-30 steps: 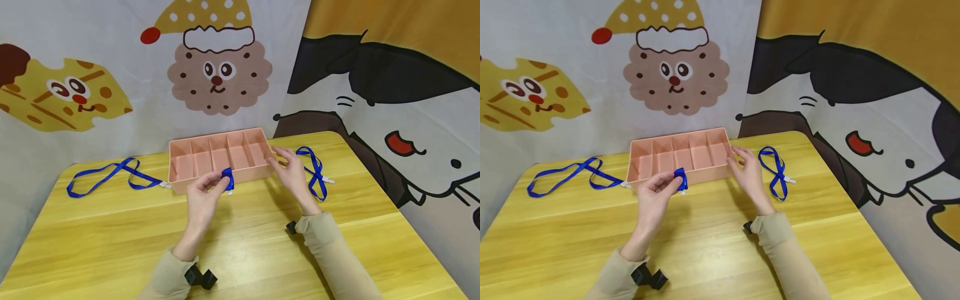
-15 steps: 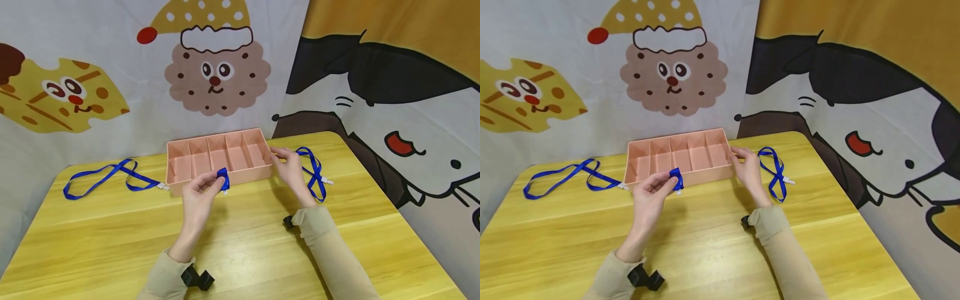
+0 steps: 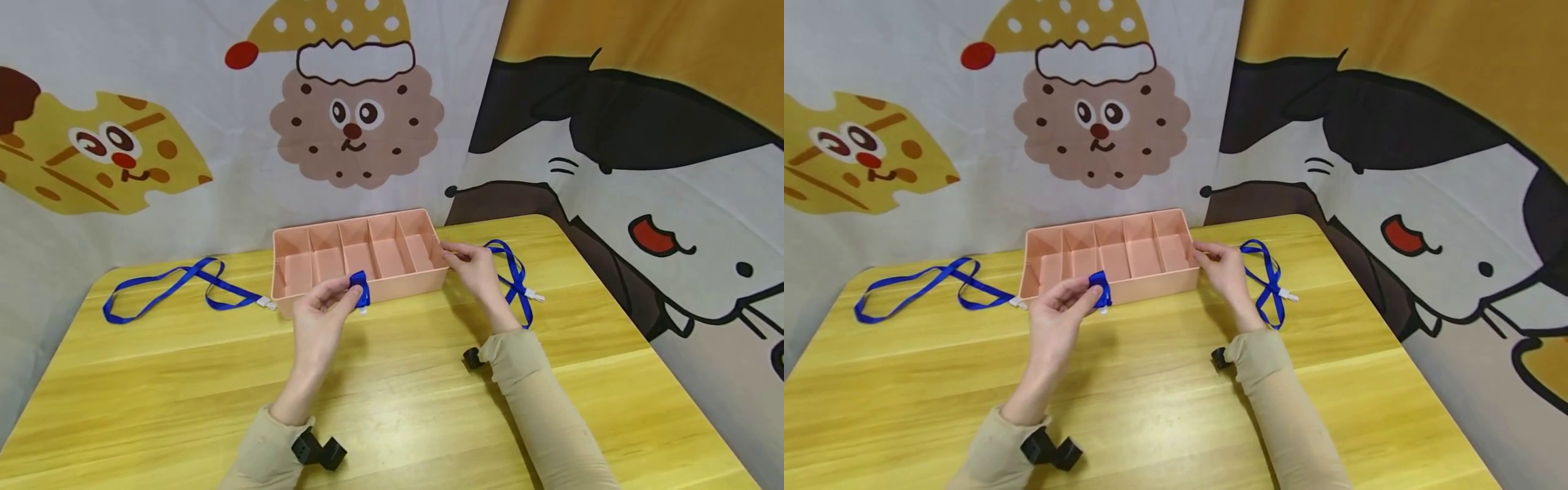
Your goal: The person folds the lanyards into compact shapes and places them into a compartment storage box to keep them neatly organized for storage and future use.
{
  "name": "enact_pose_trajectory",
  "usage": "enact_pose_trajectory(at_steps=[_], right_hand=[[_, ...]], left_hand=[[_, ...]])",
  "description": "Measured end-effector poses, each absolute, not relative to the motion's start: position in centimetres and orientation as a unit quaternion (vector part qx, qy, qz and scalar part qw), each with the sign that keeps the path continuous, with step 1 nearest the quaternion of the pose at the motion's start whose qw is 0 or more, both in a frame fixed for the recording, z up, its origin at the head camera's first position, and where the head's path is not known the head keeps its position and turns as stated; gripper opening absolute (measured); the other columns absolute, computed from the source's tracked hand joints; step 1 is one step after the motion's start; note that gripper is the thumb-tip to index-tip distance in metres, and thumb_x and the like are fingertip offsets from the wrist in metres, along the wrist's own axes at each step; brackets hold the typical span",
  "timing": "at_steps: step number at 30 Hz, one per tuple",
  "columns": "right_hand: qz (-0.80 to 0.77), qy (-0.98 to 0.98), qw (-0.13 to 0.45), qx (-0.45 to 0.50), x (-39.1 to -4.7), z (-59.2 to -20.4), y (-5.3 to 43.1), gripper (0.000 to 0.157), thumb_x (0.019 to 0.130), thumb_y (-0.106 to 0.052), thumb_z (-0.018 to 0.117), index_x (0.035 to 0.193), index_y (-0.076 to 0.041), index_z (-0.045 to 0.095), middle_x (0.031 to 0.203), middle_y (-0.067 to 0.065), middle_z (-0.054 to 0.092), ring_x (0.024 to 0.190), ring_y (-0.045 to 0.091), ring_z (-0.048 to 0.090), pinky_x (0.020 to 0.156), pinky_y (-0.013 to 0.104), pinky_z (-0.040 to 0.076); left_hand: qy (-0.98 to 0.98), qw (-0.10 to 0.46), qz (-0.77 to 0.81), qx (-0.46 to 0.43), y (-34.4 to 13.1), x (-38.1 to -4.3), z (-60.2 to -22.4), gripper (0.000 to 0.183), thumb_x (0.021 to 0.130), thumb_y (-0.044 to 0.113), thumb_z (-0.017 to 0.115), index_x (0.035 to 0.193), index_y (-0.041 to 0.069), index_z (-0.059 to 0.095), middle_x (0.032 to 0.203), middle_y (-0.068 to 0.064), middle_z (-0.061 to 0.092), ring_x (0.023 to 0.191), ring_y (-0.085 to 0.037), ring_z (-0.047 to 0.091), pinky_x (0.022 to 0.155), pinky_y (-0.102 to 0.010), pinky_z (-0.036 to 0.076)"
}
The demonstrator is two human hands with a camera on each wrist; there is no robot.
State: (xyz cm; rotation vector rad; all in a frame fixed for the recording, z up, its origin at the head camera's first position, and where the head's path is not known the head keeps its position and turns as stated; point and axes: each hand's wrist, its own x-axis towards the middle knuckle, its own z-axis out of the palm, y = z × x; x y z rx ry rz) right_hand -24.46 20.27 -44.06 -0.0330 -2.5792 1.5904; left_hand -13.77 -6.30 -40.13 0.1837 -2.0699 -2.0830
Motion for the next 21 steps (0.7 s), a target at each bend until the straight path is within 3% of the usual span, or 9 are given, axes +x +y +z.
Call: enact_pose_trajectory(at_steps=[6, 11, 18, 21], right_hand=[[0.541, -0.839, 0.054, -0.018, -24.4, -44.2, 20.3, 0.029, 0.103, -0.01, 0.067, 0.13, -0.001, 0.073, 0.132, 0.024, 0.072, 0.1, 0.014, 0.074, 0.075, 0.01, 0.058], [0.546, -0.835, 0.067, -0.013, -24.3, -44.1, 19.9, 0.028, 0.101, -0.006, 0.068, 0.127, 0.003, 0.073, 0.13, 0.028, 0.072, 0.081, -0.01, 0.062, 0.07, 0.006, 0.053], [0.548, -0.833, 0.069, -0.009, -24.3, -44.1, 20.0, 0.027, 0.101, -0.005, 0.067, 0.126, 0.005, 0.073, 0.128, 0.029, 0.072, 0.079, -0.008, 0.061, 0.068, 0.006, 0.053], [0.547, -0.835, 0.069, -0.005, -24.3, -44.1, 20.1, 0.028, 0.102, -0.005, 0.067, 0.127, 0.005, 0.073, 0.129, 0.03, 0.071, 0.079, -0.007, 0.061, 0.069, 0.006, 0.053]], left_hand=[[-0.689, 0.102, -0.714, 0.066, -7.1, -14.0, -39.9, 0.022, 0.092, -0.001, 0.076, 0.111, -0.011, 0.073, 0.086, 0.013, 0.076, 0.077, 0.0, 0.068, 0.071, -0.014, 0.059], [-0.708, 0.113, -0.693, 0.068, -9.0, -14.0, -40.0, 0.022, 0.093, 0.0, 0.077, 0.111, -0.011, 0.073, 0.083, 0.024, 0.072, 0.079, 0.003, 0.069, 0.071, -0.013, 0.059], [-0.763, 0.119, -0.635, 0.036, -12.5, -14.5, -39.8, 0.024, 0.094, 0.001, 0.074, 0.118, -0.005, 0.073, 0.086, 0.032, 0.069, 0.086, 0.008, 0.069, 0.075, -0.01, 0.059], [-0.784, 0.126, -0.608, 0.026, -13.8, -15.0, -39.5, 0.027, 0.095, 0.001, 0.073, 0.122, -0.002, 0.072, 0.095, 0.02, 0.075, 0.087, 0.01, 0.067, 0.077, -0.008, 0.057]])
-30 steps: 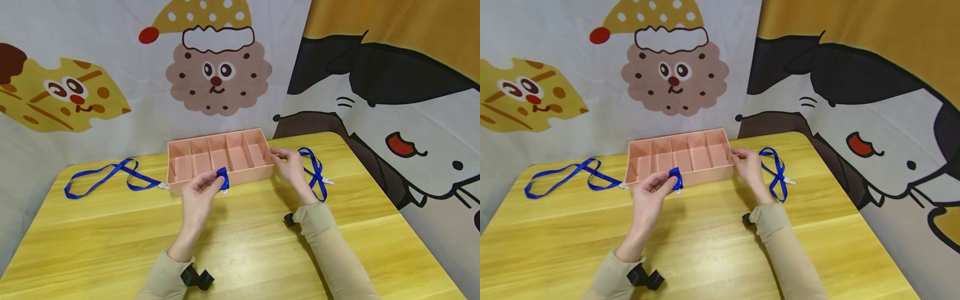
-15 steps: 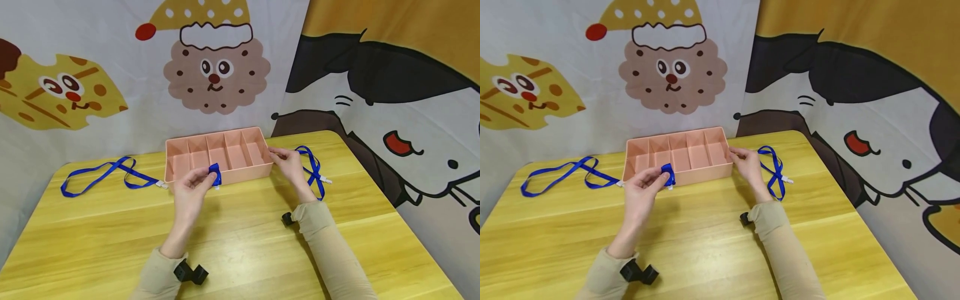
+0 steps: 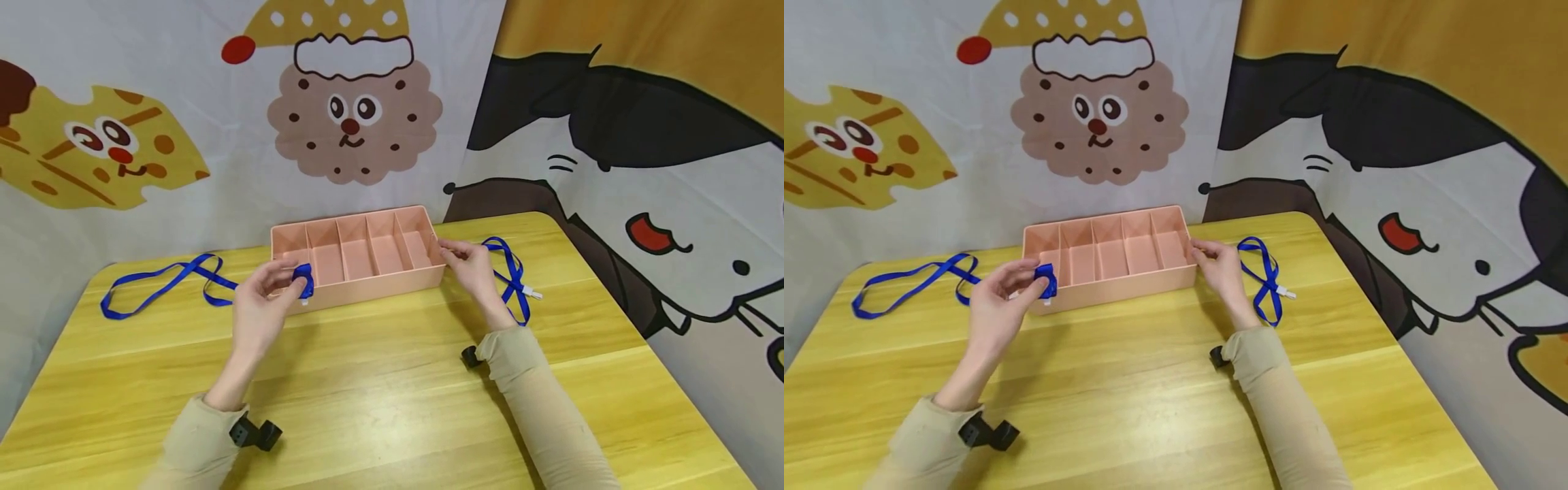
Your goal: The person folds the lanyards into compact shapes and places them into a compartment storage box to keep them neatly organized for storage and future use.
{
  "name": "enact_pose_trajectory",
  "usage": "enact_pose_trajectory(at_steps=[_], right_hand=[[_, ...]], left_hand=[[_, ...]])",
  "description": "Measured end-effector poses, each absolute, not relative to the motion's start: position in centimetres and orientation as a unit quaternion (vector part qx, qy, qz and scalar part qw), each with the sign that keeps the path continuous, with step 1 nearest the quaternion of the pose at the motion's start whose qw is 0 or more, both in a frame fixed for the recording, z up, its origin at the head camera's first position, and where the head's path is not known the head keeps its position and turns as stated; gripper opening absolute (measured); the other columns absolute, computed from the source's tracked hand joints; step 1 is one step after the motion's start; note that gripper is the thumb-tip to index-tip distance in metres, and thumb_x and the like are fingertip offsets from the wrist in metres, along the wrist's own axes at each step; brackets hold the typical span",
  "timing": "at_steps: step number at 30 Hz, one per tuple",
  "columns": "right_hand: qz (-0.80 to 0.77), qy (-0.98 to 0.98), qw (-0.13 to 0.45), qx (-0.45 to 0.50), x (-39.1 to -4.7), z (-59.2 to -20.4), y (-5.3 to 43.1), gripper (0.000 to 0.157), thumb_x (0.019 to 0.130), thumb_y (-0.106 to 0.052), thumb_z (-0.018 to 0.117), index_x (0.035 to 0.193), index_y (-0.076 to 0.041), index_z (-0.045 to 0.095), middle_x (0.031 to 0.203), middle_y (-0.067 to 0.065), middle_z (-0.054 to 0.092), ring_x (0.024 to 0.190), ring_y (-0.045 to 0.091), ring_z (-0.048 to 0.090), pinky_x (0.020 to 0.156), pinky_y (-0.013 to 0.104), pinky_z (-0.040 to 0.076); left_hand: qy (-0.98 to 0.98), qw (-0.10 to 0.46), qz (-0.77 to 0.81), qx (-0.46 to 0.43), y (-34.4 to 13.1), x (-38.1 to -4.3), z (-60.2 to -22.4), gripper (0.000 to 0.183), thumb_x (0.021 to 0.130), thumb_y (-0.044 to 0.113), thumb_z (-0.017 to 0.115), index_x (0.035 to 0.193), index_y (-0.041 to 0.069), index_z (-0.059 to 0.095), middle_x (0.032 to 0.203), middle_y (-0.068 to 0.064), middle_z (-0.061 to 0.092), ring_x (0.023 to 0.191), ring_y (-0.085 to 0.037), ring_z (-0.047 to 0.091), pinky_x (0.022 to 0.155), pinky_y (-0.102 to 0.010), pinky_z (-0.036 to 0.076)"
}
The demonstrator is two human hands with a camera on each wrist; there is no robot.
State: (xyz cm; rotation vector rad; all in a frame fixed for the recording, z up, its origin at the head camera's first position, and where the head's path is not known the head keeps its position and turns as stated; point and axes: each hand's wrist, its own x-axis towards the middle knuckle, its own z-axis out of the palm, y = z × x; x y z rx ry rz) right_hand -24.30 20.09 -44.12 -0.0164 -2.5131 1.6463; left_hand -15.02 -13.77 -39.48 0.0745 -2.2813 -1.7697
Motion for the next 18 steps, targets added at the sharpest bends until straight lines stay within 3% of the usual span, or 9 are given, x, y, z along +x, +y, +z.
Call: enact_pose_trajectory(at_steps=[4, 6, 14, 18], right_hand=[[0.544, -0.836, 0.07, -0.007, -24.3, -44.1, 20.2, 0.028, 0.102, -0.006, 0.067, 0.127, 0.004, 0.073, 0.13, 0.03, 0.071, 0.079, -0.011, 0.059, 0.069, 0.005, 0.052], [0.543, -0.837, 0.069, -0.007, -24.3, -44.1, 20.2, 0.028, 0.102, -0.006, 0.066, 0.127, 0.004, 0.073, 0.129, 0.03, 0.071, 0.079, -0.01, 0.059, 0.069, 0.005, 0.052], [0.532, -0.844, 0.075, 0.0, -24.3, -44.1, 20.0, 0.028, 0.102, -0.005, 0.066, 0.127, 0.005, 0.073, 0.127, 0.03, 0.072, 0.078, -0.009, 0.058, 0.068, 0.005, 0.051], [0.524, -0.848, 0.077, 0.004, -24.3, -44.0, 19.9, 0.027, 0.102, -0.006, 0.066, 0.127, 0.005, 0.073, 0.126, 0.029, 0.073, 0.078, -0.008, 0.058, 0.067, 0.005, 0.05]], left_hand=[[-0.823, 0.132, -0.552, 0.012, -15.3, -15.7, -39.0, 0.026, 0.096, 0.005, 0.074, 0.121, 0.0, 0.074, 0.11, -0.013, 0.079, 0.082, 0.013, 0.063, 0.074, -0.006, 0.055], [-0.842, 0.127, -0.524, 0.0, -16.1, -16.1, -38.8, 0.025, 0.097, 0.007, 0.074, 0.121, 0.001, 0.074, 0.114, -0.023, 0.077, 0.081, 0.015, 0.061, 0.072, -0.004, 0.054], [-0.898, 0.125, -0.418, -0.051, -19.2, -17.6, -37.3, 0.023, 0.101, 0.017, 0.072, 0.119, 0.005, 0.075, 0.112, -0.022, 0.077, 0.079, 0.023, 0.053, 0.065, -0.006, 0.049], [-0.915, 0.117, -0.381, -0.06, -20.6, -18.0, -36.3, 0.024, 0.102, 0.018, 0.07, 0.122, 0.005, 0.074, 0.113, -0.023, 0.077, 0.081, 0.015, 0.055, 0.064, -0.006, 0.048]])
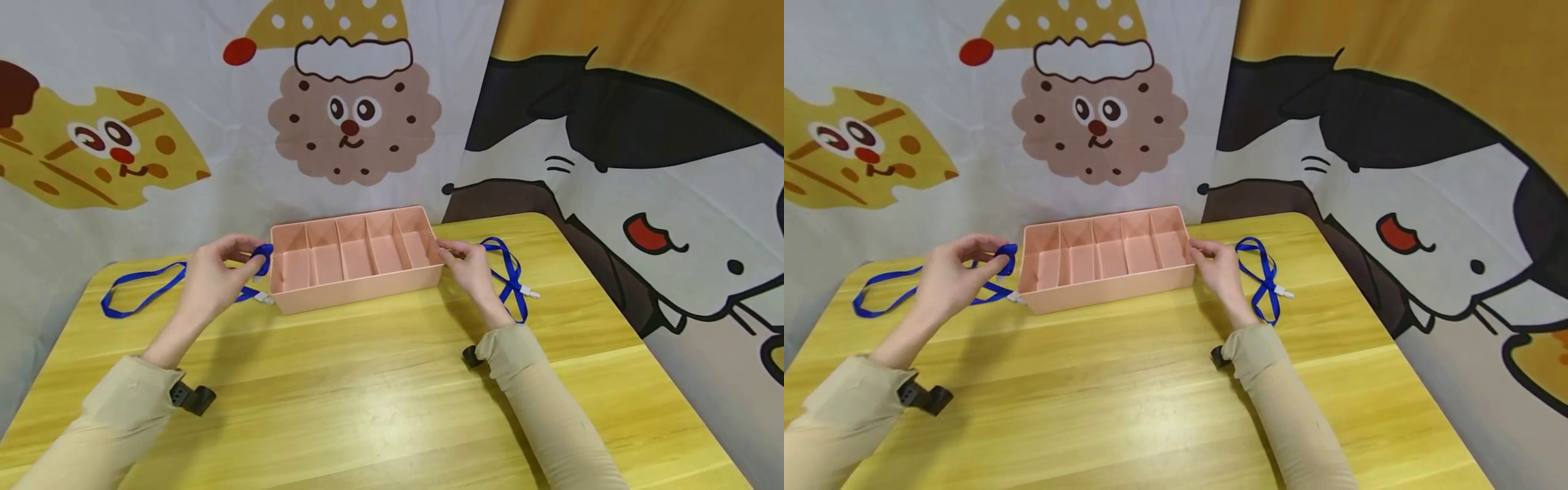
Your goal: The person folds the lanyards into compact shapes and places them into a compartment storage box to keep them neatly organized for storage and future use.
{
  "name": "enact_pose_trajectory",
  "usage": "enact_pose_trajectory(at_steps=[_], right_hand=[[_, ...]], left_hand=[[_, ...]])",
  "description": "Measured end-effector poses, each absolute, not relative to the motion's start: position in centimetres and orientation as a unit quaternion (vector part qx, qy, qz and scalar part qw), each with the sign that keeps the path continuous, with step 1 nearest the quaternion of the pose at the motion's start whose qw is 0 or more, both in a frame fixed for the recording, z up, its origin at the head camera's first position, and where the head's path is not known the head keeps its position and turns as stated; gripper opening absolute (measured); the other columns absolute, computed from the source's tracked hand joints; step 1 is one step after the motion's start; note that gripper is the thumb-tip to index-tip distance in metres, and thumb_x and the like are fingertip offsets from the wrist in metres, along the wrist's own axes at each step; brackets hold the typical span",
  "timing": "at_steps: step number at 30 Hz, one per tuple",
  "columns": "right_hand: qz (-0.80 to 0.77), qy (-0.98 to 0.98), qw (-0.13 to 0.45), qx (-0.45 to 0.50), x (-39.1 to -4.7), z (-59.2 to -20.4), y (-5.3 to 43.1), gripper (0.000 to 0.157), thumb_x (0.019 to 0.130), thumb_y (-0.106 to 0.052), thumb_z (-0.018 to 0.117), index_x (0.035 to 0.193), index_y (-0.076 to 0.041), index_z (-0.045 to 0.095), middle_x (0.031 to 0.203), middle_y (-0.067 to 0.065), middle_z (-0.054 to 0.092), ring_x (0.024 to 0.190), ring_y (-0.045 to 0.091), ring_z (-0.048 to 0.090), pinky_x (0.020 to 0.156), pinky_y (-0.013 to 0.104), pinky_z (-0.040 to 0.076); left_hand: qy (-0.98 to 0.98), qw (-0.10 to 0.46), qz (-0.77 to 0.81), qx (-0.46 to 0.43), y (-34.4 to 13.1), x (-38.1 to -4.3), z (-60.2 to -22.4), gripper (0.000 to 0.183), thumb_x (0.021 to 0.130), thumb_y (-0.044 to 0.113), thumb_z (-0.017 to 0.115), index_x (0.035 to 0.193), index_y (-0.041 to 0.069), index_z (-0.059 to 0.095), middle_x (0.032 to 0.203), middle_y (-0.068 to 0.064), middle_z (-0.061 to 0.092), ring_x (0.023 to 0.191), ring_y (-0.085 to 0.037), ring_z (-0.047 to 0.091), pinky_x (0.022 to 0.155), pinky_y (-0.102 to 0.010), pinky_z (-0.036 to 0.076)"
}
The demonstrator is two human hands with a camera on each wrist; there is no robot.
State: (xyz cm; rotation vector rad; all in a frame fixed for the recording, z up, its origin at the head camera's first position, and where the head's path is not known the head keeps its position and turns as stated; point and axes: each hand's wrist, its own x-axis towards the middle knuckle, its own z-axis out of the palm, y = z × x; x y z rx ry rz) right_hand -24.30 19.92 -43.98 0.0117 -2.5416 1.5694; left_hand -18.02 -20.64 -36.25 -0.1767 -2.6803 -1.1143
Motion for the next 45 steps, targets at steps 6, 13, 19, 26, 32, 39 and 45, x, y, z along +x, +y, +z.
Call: enact_pose_trajectory(at_steps=[6, 13, 19, 26, 32, 39, 45], right_hand=[[0.516, -0.853, 0.077, 0.004, -24.5, -43.8, 20.0, 0.027, 0.103, -0.008, 0.066, 0.127, 0.002, 0.074, 0.127, 0.026, 0.074, 0.081, -0.006, 0.058, 0.068, 0.005, 0.05], [0.502, -0.861, 0.079, 0.003, -24.5, -43.7, 20.0, 0.026, 0.102, -0.008, 0.067, 0.126, 0.001, 0.075, 0.124, 0.026, 0.075, 0.082, 0.0, 0.06, 0.066, 0.006, 0.047], [0.488, -0.868, 0.087, 0.009, -24.6, -43.9, 19.8, 0.026, 0.102, -0.009, 0.067, 0.125, 0.001, 0.075, 0.124, 0.025, 0.075, 0.098, 0.027, 0.07, 0.068, 0.006, 0.047], [0.477, -0.875, 0.083, 0.011, -24.5, -44.0, 19.8, 0.027, 0.103, -0.011, 0.066, 0.127, -0.001, 0.075, 0.126, 0.025, 0.075, 0.107, 0.036, 0.072, 0.071, 0.006, 0.047], [0.471, -0.878, 0.083, 0.009, -24.1, -43.8, 20.0, 0.027, 0.104, -0.012, 0.066, 0.127, -0.003, 0.075, 0.126, 0.023, 0.075, 0.109, 0.037, 0.072, 0.07, 0.008, 0.046], [0.472, -0.877, 0.092, 0.01, -23.9, -44.0, 19.9, 0.026, 0.102, -0.009, 0.067, 0.125, -0.001, 0.076, 0.123, 0.024, 0.076, 0.106, 0.037, 0.073, 0.072, 0.007, 0.046], [0.47, -0.877, 0.103, 0.013, -23.8, -43.9, 19.9, 0.025, 0.101, -0.009, 0.069, 0.123, -0.001, 0.077, 0.121, 0.024, 0.077, 0.106, 0.037, 0.074, 0.074, 0.008, 0.046]], left_hand=[[-0.931, 0.097, -0.345, -0.076, -22.0, -18.7, -35.1, 0.023, 0.102, 0.016, 0.069, 0.122, 0.005, 0.073, 0.111, -0.023, 0.077, 0.092, -0.029, 0.072, 0.055, -0.018, 0.049], [-0.936, 0.055, -0.338, -0.082, -21.6, -20.3, -34.4, 0.022, 0.103, 0.02, 0.068, 0.121, 0.006, 0.071, 0.118, -0.02, 0.075, 0.103, -0.039, 0.073, 0.064, -0.02, 0.05], [-0.933, 0.037, -0.348, -0.089, -21.0, -22.0, -34.4, 0.021, 0.101, 0.015, 0.069, 0.12, 0.005, 0.071, 0.116, -0.023, 0.075, 0.101, -0.038, 0.073, 0.068, -0.02, 0.051], [-0.942, 0.002, -0.318, -0.104, -20.1, -24.4, -35.1, 0.02, 0.1, 0.011, 0.067, 0.119, 0.002, 0.07, 0.118, -0.026, 0.074, 0.101, -0.041, 0.074, 0.077, -0.038, 0.06], [-0.948, -0.041, -0.294, -0.119, -19.3, -26.2, -36.3, 0.023, 0.099, 0.009, 0.066, 0.119, 0.0, 0.07, 0.118, -0.027, 0.074, 0.103, -0.041, 0.074, 0.088, -0.05, 0.061], [-0.944, -0.048, -0.305, -0.112, -19.1, -26.7, -37.7, 0.019, 0.096, 0.004, 0.067, 0.113, -0.002, 0.07, 0.11, -0.026, 0.074, 0.083, -0.029, 0.076, 0.061, -0.026, 0.057], [-0.941, -0.052, -0.319, -0.105, -19.0, -27.0, -38.6, 0.017, 0.094, 0.001, 0.067, 0.111, -0.003, 0.071, 0.105, -0.025, 0.075, 0.078, -0.024, 0.073, 0.061, -0.026, 0.058]])
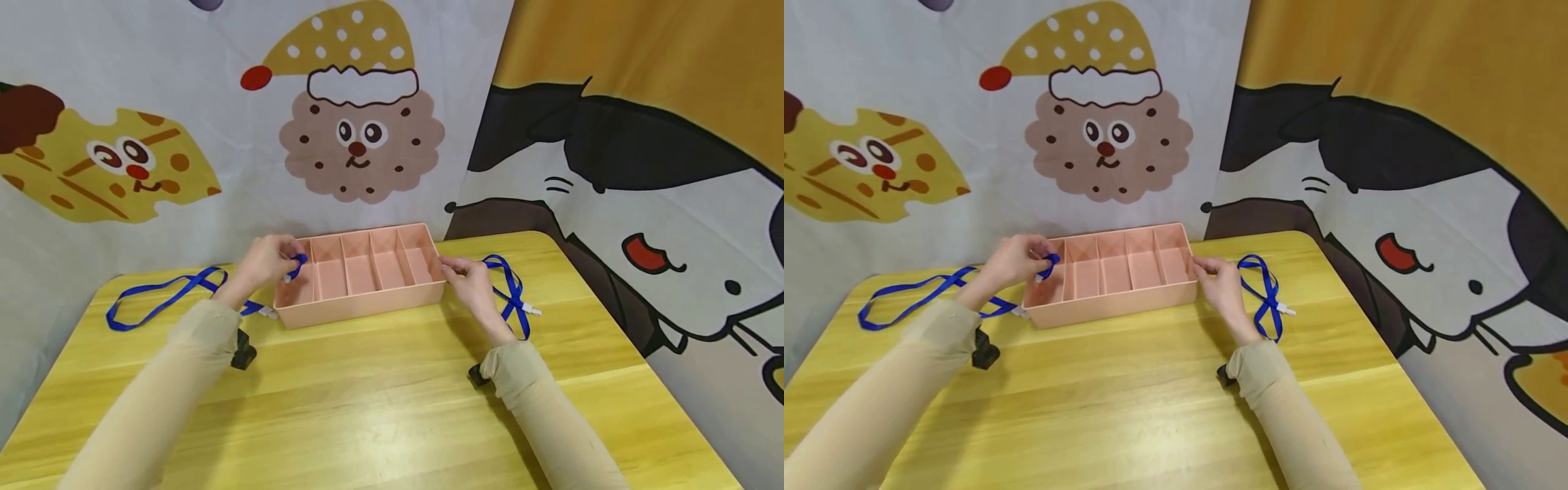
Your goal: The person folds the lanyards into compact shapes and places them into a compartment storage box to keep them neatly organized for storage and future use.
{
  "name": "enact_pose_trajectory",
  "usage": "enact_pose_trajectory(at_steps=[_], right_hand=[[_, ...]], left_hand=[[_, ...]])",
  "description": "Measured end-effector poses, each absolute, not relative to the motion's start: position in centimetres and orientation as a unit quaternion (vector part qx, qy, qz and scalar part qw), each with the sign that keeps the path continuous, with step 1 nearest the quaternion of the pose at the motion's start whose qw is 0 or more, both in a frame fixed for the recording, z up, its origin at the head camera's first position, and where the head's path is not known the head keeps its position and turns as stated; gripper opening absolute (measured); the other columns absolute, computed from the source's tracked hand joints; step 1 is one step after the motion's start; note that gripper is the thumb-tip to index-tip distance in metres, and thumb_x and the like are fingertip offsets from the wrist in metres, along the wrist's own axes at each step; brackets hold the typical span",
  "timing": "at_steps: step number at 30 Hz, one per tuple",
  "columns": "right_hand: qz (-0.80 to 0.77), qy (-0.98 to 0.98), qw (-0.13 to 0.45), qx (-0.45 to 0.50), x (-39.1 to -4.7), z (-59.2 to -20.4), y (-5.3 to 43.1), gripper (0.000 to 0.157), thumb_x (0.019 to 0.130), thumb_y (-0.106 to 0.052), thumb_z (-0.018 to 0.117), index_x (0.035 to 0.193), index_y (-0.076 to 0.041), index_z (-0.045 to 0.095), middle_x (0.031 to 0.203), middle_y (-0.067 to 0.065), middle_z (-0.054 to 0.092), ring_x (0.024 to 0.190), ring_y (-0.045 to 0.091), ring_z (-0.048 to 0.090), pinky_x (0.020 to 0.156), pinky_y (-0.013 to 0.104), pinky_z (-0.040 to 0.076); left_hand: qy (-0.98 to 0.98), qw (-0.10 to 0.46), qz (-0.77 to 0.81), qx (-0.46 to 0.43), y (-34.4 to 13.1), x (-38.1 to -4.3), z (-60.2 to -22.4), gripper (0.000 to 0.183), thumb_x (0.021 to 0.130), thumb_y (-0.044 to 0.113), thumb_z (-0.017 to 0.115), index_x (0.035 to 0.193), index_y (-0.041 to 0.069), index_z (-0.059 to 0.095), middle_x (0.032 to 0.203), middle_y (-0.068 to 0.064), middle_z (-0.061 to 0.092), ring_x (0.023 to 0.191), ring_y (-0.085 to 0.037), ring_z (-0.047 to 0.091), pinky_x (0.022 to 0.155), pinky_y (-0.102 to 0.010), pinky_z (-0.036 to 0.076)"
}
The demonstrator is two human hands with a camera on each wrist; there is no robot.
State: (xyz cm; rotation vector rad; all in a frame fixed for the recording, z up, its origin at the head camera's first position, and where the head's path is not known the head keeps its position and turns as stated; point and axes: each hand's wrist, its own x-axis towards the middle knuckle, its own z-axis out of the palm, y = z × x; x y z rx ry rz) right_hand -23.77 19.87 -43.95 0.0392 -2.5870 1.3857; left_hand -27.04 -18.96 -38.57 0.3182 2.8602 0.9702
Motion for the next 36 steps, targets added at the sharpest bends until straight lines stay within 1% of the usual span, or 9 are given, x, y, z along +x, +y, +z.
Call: enact_pose_trajectory(at_steps=[5, 12, 16, 23, 26, 30, 32, 34, 36], right_hand=[[0.47, -0.876, 0.103, 0.011, -23.7, -43.9, 19.8, 0.024, 0.101, -0.007, 0.069, 0.122, 0.0, 0.077, 0.12, 0.025, 0.077, 0.106, 0.037, 0.074, 0.074, 0.007, 0.046], [0.469, -0.876, 0.109, 0.017, -23.7, -44.1, 19.6, 0.024, 0.101, -0.007, 0.069, 0.122, 0.0, 0.077, 0.12, 0.024, 0.077, 0.106, 0.037, 0.074, 0.079, 0.009, 0.048], [0.466, -0.878, 0.11, 0.016, -23.6, -44.1, 19.6, 0.024, 0.101, -0.007, 0.069, 0.122, -0.001, 0.077, 0.121, 0.024, 0.077, 0.106, 0.037, 0.074, 0.08, 0.01, 0.049], [0.471, -0.877, 0.097, 0.008, -23.4, -43.9, 19.8, 0.025, 0.102, -0.009, 0.067, 0.125, -0.001, 0.076, 0.124, 0.024, 0.076, 0.108, 0.036, 0.073, 0.075, 0.006, 0.046], [0.471, -0.877, 0.096, 0.009, -23.3, -44.0, 19.8, 0.025, 0.103, -0.009, 0.067, 0.125, -0.001, 0.076, 0.124, 0.023, 0.076, 0.108, 0.036, 0.073, 0.073, 0.006, 0.046], [0.47, -0.877, 0.1, 0.016, -23.4, -44.0, 19.7, 0.025, 0.102, -0.008, 0.067, 0.124, 0.0, 0.076, 0.123, 0.024, 0.076, 0.107, 0.037, 0.074, 0.073, 0.006, 0.046], [0.469, -0.877, 0.104, 0.017, -23.4, -44.0, 19.7, 0.025, 0.102, -0.008, 0.068, 0.123, 0.0, 0.076, 0.122, 0.024, 0.076, 0.106, 0.037, 0.074, 0.073, 0.006, 0.046], [0.468, -0.877, 0.107, 0.016, -23.5, -44.0, 19.6, 0.024, 0.102, -0.009, 0.068, 0.123, 0.0, 0.077, 0.122, 0.024, 0.077, 0.106, 0.037, 0.073, 0.072, 0.007, 0.046], [0.466, -0.878, 0.11, 0.017, -23.5, -44.0, 19.6, 0.024, 0.102, -0.008, 0.068, 0.123, 0.0, 0.077, 0.121, 0.024, 0.077, 0.104, 0.036, 0.073, 0.071, 0.008, 0.046]], left_hand=[[0.946, 0.055, 0.3, 0.111, -18.7, -27.2, -39.3, 0.015, 0.094, 0.001, 0.067, 0.109, -0.001, 0.072, 0.104, -0.023, 0.075, 0.091, -0.032, 0.072, 0.077, -0.036, 0.06], [0.945, 0.057, 0.305, 0.108, -18.5, -27.2, -40.2, 0.015, 0.094, 0.0, 0.068, 0.108, -0.002, 0.072, 0.105, -0.023, 0.075, 0.094, -0.032, 0.071, 0.082, -0.041, 0.06], [0.946, 0.055, 0.301, 0.11, -18.4, -27.4, -40.6, 0.014, 0.093, 0.0, 0.069, 0.107, -0.002, 0.072, 0.103, -0.022, 0.075, 0.092, -0.031, 0.07, 0.081, -0.04, 0.06], [0.948, 0.053, 0.291, 0.118, -18.3, -27.8, -41.2, 0.014, 0.091, -0.001, 0.071, 0.104, -0.002, 0.073, 0.101, -0.021, 0.076, 0.092, -0.031, 0.072, 0.082, -0.041, 0.061], [0.949, 0.053, 0.285, 0.128, -18.3, -27.9, -41.4, 0.014, 0.089, -0.002, 0.071, 0.103, -0.003, 0.073, 0.098, -0.021, 0.077, 0.089, -0.031, 0.073, 0.079, -0.039, 0.061], [0.95, 0.058, 0.279, 0.13, -18.4, -27.9, -41.5, 0.017, 0.088, -0.003, 0.07, 0.105, -0.003, 0.072, 0.097, -0.02, 0.076, 0.084, -0.029, 0.072, 0.068, -0.031, 0.058], [0.951, 0.063, 0.276, 0.126, -18.3, -27.8, -41.5, 0.018, 0.089, -0.003, 0.07, 0.107, -0.003, 0.072, 0.098, -0.02, 0.076, 0.084, -0.027, 0.071, 0.066, -0.028, 0.056], [0.952, 0.067, 0.272, 0.126, -18.2, -27.7, -41.4, 0.02, 0.089, -0.003, 0.069, 0.109, -0.003, 0.072, 0.1, -0.021, 0.076, 0.083, -0.027, 0.072, 0.063, -0.028, 0.057], [0.954, 0.065, 0.258, 0.135, -18.2, -27.6, -41.5, 0.021, 0.088, -0.003, 0.069, 0.108, -0.003, 0.072, 0.099, -0.02, 0.077, 0.085, -0.028, 0.072, 0.068, -0.031, 0.058]])
